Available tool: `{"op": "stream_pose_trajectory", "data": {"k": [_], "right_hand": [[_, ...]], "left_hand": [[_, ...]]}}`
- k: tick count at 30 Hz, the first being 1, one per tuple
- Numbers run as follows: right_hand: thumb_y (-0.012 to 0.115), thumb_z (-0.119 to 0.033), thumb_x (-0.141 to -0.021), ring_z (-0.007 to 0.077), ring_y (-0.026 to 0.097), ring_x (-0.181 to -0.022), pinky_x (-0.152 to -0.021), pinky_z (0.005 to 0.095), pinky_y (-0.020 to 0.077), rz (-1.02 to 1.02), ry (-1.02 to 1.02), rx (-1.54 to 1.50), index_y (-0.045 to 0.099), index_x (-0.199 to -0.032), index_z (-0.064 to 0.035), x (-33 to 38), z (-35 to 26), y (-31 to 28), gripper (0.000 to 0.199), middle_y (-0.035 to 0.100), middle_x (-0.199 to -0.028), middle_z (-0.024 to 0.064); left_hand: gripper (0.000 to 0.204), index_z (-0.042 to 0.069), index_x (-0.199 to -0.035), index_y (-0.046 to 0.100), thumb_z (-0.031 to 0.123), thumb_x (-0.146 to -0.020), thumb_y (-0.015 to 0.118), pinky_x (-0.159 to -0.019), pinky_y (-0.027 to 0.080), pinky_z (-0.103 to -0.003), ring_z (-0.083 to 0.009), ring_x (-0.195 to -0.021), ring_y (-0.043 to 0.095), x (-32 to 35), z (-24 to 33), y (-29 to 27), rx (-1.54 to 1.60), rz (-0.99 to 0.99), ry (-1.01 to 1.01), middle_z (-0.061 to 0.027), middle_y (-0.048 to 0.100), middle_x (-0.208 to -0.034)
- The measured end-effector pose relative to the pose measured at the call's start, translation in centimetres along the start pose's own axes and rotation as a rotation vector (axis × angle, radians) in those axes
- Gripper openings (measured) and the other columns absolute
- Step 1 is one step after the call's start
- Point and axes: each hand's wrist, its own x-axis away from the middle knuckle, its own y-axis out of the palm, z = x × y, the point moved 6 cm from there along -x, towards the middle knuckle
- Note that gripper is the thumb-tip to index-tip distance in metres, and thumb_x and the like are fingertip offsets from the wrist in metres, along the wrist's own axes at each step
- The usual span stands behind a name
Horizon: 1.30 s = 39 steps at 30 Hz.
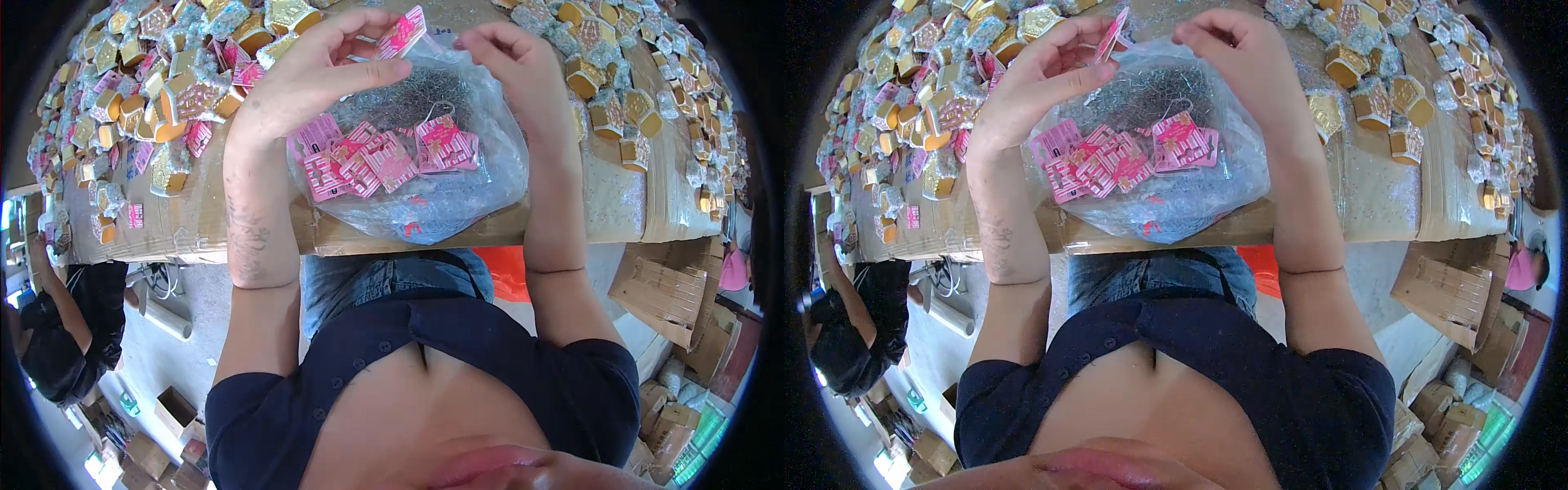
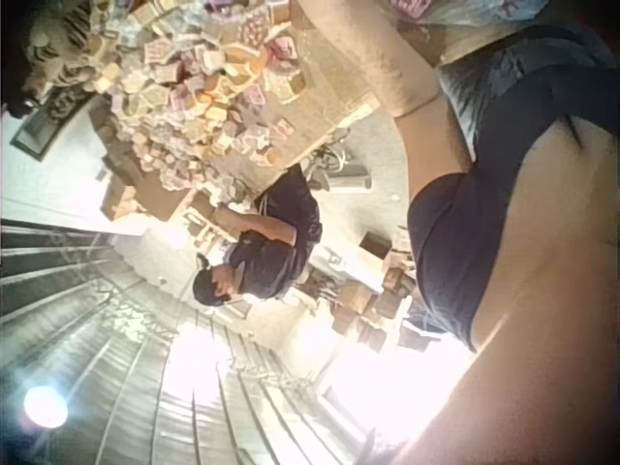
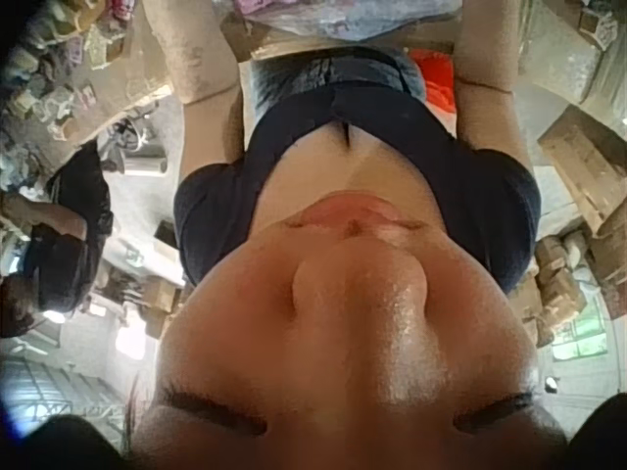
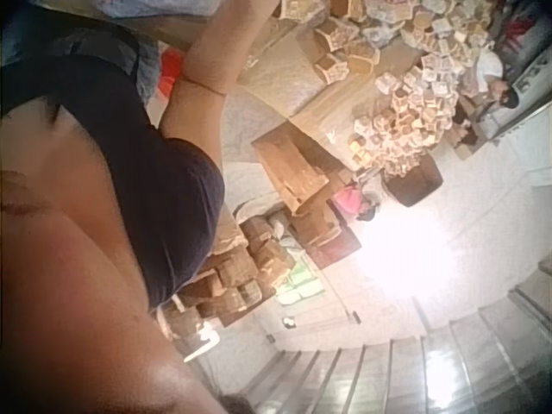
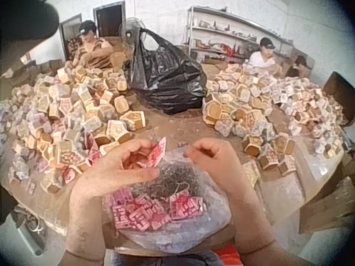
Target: Attaching labels to foam cubes using plastic fasteners and organizing them on a workbench.
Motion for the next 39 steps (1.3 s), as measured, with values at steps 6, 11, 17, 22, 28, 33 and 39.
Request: {"op": "stream_pose_trajectory", "data": {"k": [6,11,17,22,28,33,39], "right_hand": [[0.065,-0.020,-0.092,0.0015,0.045,-0.064,-0.057,0.0170,0.0333,-0.106,0.178,-0.327,0.070,-0.098,-0.0042,0.3,0.9,1.2,0.018,0.060,-0.077,-0.0039],[0.064,-0.020,-0.094,0.0028,0.047,-0.065,-0.057,0.0181,0.0350,-0.150,0.186,-0.611,0.068,-0.097,-0.0042,0.3,0.9,1.8,0.016,0.060,-0.079,-0.0028],[0.053,-0.020,-0.100,0.0052,0.041,-0.069,-0.057,0.0204,0.0324,-0.099,0.215,-0.730,0.061,-0.093,-0.0044,0.4,0.9,1.6,0.019,0.055,-0.081,-0.0016],[0.051,-0.020,-0.101,0.0057,0.041,-0.070,-0.056,0.0201,0.0316,-0.134,0.186,-0.869,0.059,-0.100,-0.0022,0.3,1.1,1.6,0.020,0.053,-0.085,-0.0003],[0.050,-0.019,-0.102,0.0057,0.042,-0.072,-0.052,0.0178,0.0320,-0.162,0.287,-1.021,0.058,-0.112,0.0002,0.6,2.0,1.7,0.024,0.053,-0.088,0.0003],[0.050,-0.017,-0.101,0.0054,0.042,-0.072,-0.051,0.0174,0.0322,-0.191,0.249,-1.017,0.057,-0.115,0.0023,0.4,1.4,1.8,0.025,0.054,-0.088,0.0006],[0.053,-0.013,-0.099,0.0040,0.043,-0.068,-0.052,0.0175,0.0320,0.097,0.090,-0.657,0.061,-0.116,0.0037,0.8,0.5,1.1,0.025,0.061,-0.092,0.0034]], "left_hand": [[0.058,0.003,-0.134,0.048,0.006,-0.082,0.075,-0.083,0.049,-0.027,-0.0134,-0.106,0.055,-1.1,1.4,1.5,0.120,-0.049,0.052,-0.0045,0.056,-0.118],[0.056,0.006,-0.131,0.050,0.001,-0.081,0.076,-0.082,0.048,-0.026,-0.0107,-0.104,0.054,-0.5,5.2,2.7,0.050,-0.157,0.497,-0.0004,0.056,-0.114],[0.054,0.004,-0.132,0.051,0.008,-0.083,0.074,-0.083,0.047,-0.026,-0.0117,-0.103,0.056,-0.5,1.6,1.8,-0.123,-0.023,0.177,-0.0021,0.060,-0.113],[0.061,0.005,-0.126,0.058,0.031,-0.076,0.080,-0.083,0.048,-0.031,-0.0179,-0.098,0.060,-0.7,0.9,1.8,-0.370,0.043,0.283,-0.0093,0.065,-0.113],[0.063,0.004,-0.132,0.053,0.023,-0.078,0.079,-0.090,0.046,-0.031,-0.0170,-0.107,0.058,-0.4,1.0,2.4,-0.478,0.012,0.234,-0.0079,0.062,-0.119],[0.069,0.004,-0.136,0.050,0.027,-0.078,0.079,-0.094,0.046,-0.032,-0.0207,-0.113,0.057,-0.5,0.7,2.6,-0.451,-0.015,0.212,-0.0122,0.060,-0.125],[0.048,-0.001,-0.123,0.061,0.032,-0.088,0.069,-0.089,0.049,-0.031,-0.0204,-0.101,0.064,-0.9,0.3,2.4,-0.134,0.155,0.271,-0.0152,0.068,-0.108]]}}
